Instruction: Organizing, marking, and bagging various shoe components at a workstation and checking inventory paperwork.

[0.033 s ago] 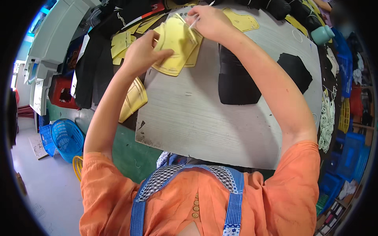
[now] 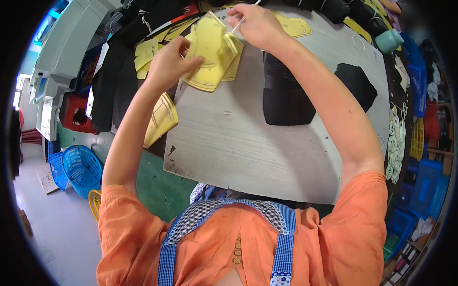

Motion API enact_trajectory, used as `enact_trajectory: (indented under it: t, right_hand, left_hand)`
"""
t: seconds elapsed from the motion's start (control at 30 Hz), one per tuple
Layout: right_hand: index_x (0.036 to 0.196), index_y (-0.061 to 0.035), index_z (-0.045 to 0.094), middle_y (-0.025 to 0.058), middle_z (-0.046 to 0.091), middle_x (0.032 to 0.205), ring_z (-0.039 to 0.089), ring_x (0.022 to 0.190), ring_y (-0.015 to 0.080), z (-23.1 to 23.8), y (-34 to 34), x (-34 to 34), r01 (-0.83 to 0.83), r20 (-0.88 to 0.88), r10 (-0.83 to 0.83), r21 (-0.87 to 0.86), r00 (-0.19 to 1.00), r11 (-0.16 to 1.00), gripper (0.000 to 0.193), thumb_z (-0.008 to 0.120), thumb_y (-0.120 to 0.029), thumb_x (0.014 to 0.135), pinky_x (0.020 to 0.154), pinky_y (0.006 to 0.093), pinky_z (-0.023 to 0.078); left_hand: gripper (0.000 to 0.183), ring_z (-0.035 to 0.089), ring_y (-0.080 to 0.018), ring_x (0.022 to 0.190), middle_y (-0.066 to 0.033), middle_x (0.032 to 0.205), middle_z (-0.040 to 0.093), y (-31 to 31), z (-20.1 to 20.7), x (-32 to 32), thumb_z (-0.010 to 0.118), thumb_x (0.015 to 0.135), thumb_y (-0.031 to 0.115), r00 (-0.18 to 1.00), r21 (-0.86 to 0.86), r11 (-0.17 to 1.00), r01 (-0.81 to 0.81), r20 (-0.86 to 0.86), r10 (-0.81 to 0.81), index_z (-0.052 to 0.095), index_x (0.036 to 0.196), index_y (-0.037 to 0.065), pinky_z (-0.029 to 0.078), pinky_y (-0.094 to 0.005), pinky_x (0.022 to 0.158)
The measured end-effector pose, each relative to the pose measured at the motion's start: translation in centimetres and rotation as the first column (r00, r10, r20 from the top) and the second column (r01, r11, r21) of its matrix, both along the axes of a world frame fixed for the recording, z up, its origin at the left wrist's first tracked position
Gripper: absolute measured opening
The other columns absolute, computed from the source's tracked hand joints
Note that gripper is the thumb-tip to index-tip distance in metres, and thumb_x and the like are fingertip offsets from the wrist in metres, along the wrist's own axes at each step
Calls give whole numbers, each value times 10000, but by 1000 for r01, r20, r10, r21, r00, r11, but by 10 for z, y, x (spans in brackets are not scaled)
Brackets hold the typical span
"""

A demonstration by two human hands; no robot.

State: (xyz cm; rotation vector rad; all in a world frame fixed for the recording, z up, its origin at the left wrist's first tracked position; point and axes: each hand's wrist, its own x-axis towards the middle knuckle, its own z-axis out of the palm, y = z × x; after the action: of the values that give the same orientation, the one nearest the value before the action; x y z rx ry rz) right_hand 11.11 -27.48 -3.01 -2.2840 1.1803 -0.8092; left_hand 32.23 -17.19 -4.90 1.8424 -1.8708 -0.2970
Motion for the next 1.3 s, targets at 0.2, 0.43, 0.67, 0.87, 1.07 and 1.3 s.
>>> enact_trajectory:
  t: [0.2, 0.43, 0.67, 0.87, 1.07, 1.3]
  right_hand:
    - [1300, -39, 496, 185, 569, 1176, 567, 1053, 305, 59, 60, -51, -142, 160, 210, -360, 965, 922, 496, 674, -160, 854, 912, 369, 464]
    - [889, -1, 639, -8, 576, 703, 499, 602, 65, 46, 162, -182, 406, 303, -390, 10, 870, 914, 209, 625, -209, 902, 556, 223, 401]
    - [935, -34, 605, -27, 544, 734, 427, 556, 25, 10, 249, -257, 584, 368, -670, 328, 645, 743, 190, 569, -220, 951, 485, 185, 337]
    - [959, 8, 609, 11, 595, 772, 551, 601, 67, 2, 283, -238, 416, 419, -659, 536, 624, 735, 178, 599, -167, 928, 529, 213, 456]
    - [957, 5, 633, 22, 634, 781, 587, 644, 84, -14, 287, -175, 367, 313, -581, 534, 752, 762, 122, 622, -99, 896, 574, 233, 478]
    - [1024, -10, 635, 51, 630, 758, 584, 649, 101, -15, 265, -160, 377, -35, -376, 61, 926, 924, 167, 590, -135, 922, 614, 256, 474]
  left_hand:
    - [145, 633, -189, 743, -103, 826, 622, 28, 40, -24, 626, 863, 125, 904, -257, 929, 267, -267, -334, 627, 945, 6, 490, -300, 676]
    - [388, 583, -220, 861, -70, 978, 586, 73, 38, -126, 700, 775, 90, 913, -345, 848, 401, 77, -401, 593, 1148, 101, 497, -313, 745]
    - [370, 544, -223, 1058, -7, 1147, 573, 48, -4, -134, 568, 814, 94, 775, -232, 780, 581, 451, -443, 621, 1173, 164, 439, -359, 869]
    - [403, 501, -248, 1177, -57, 1211, 540, 134, 3, -133, 583, 828, 135, 678, -53, 698, 714, 303, -670, 585, 1229, 177, 339, -493, 1062]
    - [487, 500, -312, 1147, -129, 1242, 502, 171, 7, -144, 709, 744, 168, 754, -275, 718, 639, 41, -655, 574, 1209, 112, 403, -472, 995]
    - [456, 501, -343, 1138, -164, 1218, 512, 169, -7, -179, 721, 736, 177, 816, -212, 803, 557, -42, -577, 600, 1166, 87, 440, -434, 947]
